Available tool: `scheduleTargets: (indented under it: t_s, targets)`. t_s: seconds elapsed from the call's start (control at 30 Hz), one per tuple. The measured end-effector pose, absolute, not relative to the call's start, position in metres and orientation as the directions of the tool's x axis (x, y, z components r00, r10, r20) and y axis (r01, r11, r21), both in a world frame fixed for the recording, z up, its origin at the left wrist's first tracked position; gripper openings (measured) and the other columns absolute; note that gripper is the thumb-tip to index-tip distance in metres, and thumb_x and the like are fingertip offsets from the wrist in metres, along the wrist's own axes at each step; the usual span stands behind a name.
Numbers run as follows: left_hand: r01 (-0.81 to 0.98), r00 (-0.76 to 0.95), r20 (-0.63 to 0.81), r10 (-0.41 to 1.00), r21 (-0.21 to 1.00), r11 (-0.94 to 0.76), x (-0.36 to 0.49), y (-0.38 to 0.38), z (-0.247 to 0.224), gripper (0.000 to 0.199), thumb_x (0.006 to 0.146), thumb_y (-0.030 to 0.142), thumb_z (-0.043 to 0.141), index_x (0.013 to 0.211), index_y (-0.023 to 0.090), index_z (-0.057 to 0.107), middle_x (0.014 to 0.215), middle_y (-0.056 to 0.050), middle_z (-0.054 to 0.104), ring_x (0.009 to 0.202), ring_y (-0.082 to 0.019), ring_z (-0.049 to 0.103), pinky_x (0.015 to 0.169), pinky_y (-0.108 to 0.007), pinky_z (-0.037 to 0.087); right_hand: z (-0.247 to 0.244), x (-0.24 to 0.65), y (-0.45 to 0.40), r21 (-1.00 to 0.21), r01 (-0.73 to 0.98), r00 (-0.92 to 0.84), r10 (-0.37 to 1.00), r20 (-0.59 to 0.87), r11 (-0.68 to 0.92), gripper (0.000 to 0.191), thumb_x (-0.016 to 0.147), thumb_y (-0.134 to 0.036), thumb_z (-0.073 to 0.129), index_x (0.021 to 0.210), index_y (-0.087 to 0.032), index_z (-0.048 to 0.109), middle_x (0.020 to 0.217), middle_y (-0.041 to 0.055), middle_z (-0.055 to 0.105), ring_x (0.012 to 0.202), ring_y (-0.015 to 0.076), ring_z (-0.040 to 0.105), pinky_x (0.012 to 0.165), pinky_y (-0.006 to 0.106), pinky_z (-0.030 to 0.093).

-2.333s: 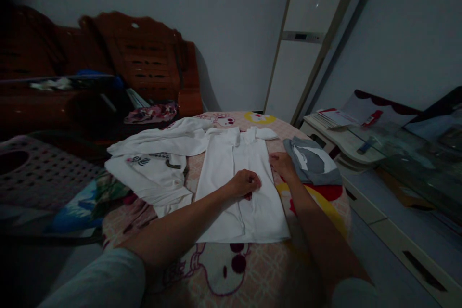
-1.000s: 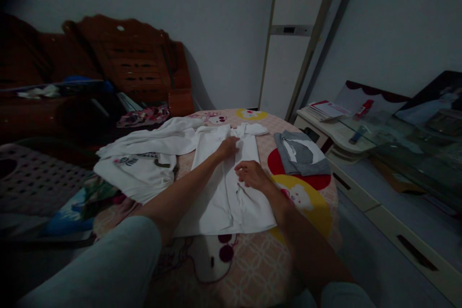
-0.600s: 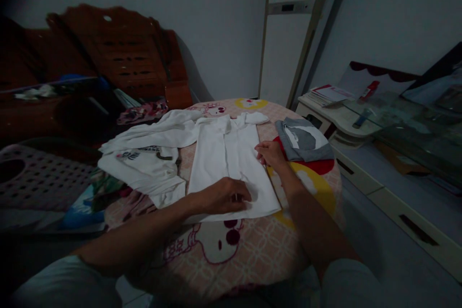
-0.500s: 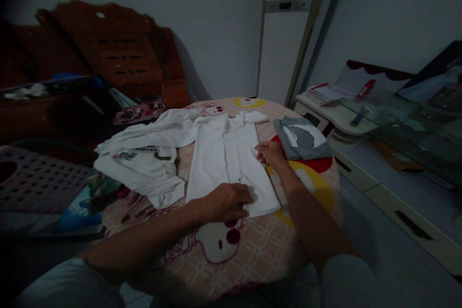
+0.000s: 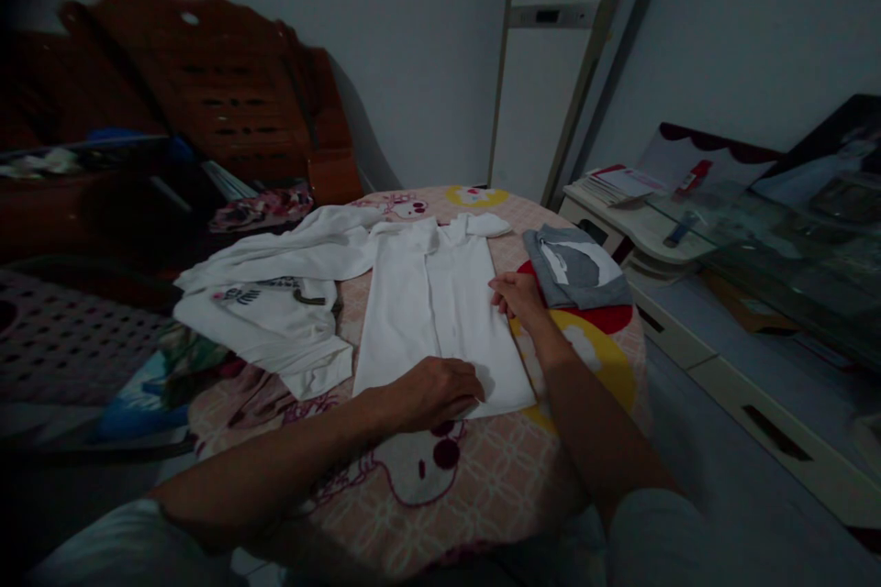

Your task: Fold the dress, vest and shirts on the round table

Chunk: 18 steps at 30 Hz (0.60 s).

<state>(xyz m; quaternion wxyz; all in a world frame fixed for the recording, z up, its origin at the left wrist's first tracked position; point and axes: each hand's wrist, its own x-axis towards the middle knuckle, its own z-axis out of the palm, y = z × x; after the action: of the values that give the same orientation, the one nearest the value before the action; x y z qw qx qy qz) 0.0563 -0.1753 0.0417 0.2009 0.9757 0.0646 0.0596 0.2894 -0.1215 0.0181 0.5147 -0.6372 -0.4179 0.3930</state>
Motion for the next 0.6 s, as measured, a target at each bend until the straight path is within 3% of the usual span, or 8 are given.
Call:
scheduleTargets:
  t_s: [0.2,0.43,0.53,0.6]
  targets:
    - [0.033,0.989,0.108,0.1,0.499,-0.866,0.057,-0.175,0.039,0.018,0.097,0.02,0.05,0.1,0.017,0.067,0.098,-0.006,0.07,0.09,-0.015,0.066,0.081,-0.022,0.048,0.02,0.286,-0.123,-0.971,0.193,0.337,0.939,-0.067,-0.139,0.011,0.073,-0.026,0.064,0.071,-0.015,0.063,0.048,-0.0032,0.06,0.031,0.0065,0.045,0.027,0.016,0.026]
    - [-0.036,0.993,0.114,0.024,0.501,-0.864,0.063,-0.182,0.037,0.02,0.098,0.024,0.049,0.095,0.019,0.068,0.091,-0.008,0.069,0.087,-0.018,0.065,0.077,-0.026,0.049,0.024,0.286,-0.125,-0.96,0.233,0.332,0.94,-0.074,-0.158,0.015,0.071,-0.031,0.064,0.074,-0.016,0.063,0.046,-0.0042,0.057,0.031,0.0066,0.043,0.029,0.016,0.027]
    - [-0.092,0.993,0.114,-0.03,0.591,-0.801,0.056,-0.173,0.049,0.017,0.096,0.022,0.054,0.093,0.02,0.07,0.09,-0.007,0.071,0.086,-0.016,0.065,0.077,-0.023,0.048,0.032,0.279,-0.129,-0.932,0.325,0.315,0.948,-0.054,-0.161,0.014,0.07,-0.03,0.064,0.073,-0.016,0.064,0.039,-0.0062,0.051,0.031,0.0064,0.039,0.031,0.017,0.026]
    - [-0.057,0.992,0.121,0.032,0.662,-0.747,0.045,-0.154,0.058,0.015,0.094,0.021,0.057,0.095,0.018,0.072,0.092,-0.007,0.072,0.085,-0.014,0.066,0.078,-0.022,0.047,0.036,0.274,-0.131,-0.911,0.393,0.261,0.965,-0.024,-0.129,0.014,0.07,-0.029,0.065,0.072,-0.015,0.065,0.038,-0.0061,0.049,0.033,0.0066,0.039,0.033,0.017,0.027]
